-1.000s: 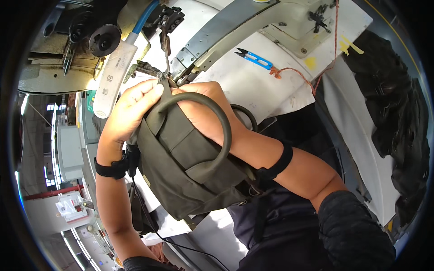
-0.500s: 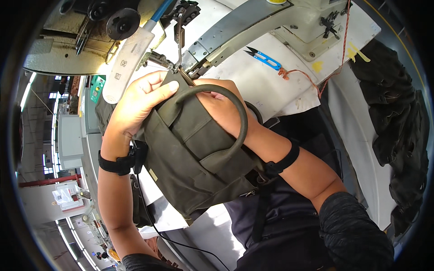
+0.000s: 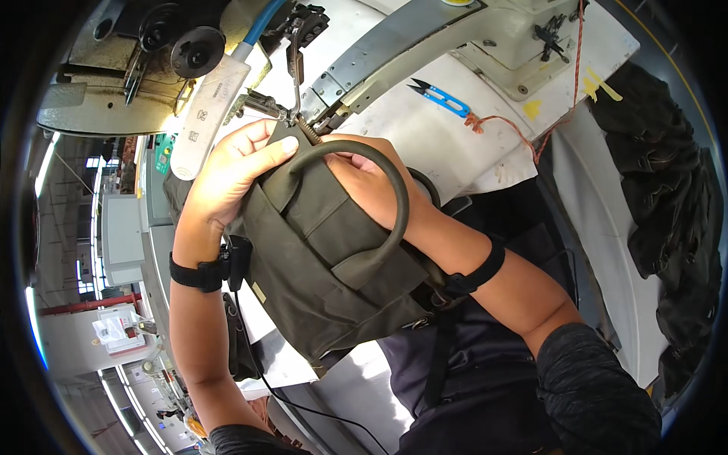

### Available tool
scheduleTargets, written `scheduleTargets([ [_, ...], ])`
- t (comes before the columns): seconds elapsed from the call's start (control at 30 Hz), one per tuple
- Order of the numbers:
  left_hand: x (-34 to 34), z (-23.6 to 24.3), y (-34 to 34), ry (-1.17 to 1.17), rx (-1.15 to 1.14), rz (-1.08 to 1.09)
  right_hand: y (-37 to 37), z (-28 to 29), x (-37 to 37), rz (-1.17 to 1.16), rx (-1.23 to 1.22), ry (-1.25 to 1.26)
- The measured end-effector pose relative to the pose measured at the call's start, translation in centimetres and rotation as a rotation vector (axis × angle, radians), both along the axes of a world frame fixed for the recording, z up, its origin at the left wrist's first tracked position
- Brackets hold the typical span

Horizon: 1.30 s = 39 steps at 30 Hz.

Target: The person operates an industrial sewing machine to stitch a zipper onto a green fabric bag. They align the zipper tape under the presser foot, guide the bag through the machine, and use scissors to trim excess thread. The person handles multiple bags, moving them between the sewing station and a nearby pile.

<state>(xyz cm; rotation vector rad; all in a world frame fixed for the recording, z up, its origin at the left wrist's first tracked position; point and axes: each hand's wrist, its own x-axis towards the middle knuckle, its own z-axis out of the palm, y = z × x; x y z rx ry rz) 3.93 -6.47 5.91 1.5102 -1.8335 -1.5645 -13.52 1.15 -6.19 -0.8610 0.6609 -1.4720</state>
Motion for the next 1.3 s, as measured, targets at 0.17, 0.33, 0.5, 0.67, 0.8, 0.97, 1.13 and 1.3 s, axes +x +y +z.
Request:
scheduleTargets([
  [0.17,0.9,-0.8,-0.7,-0.106,-0.157,-0.009,0.3,-1.5,0.0,0.072,0.009,0.043],
  [0.33,1.3,-0.8,-1.1,-0.199,-0.225,-0.021,1.1,-0.9,0.0,0.083,0.023,-0.040],
  [0.5,1.1,-1.1,-1.6,0.013,-0.190,-0.106,1.1,-0.5,-0.2,0.056,0.021,-0.071],
  [0.67,0.8,-0.8,-2.4,0.116,-0.214,-0.105,0.4,-1.1,-0.9,-0.077,-0.040,0.212],
  [0.8,2.7,-0.7,-2.9,0.143,-0.203,-0.123,1.1,0.6,-2.0,-0.041,0.015,0.353],
  [0.97,2.8,-0.8,-3.7,0.386,0.028,0.058,3.4,0.0,-2.3,-0.073,0.042,0.206],
  [1.13,2.4,-1.9,-4.1,0.206,-0.220,0.008,5.7,-0.9,-4.5,-0.051,0.041,0.317],
  [1.3,1.8,-1.5,-3.9,0.164,-0.196,0.042,7.5,-0.7,-5.9,0.026,0.070,0.331],
])
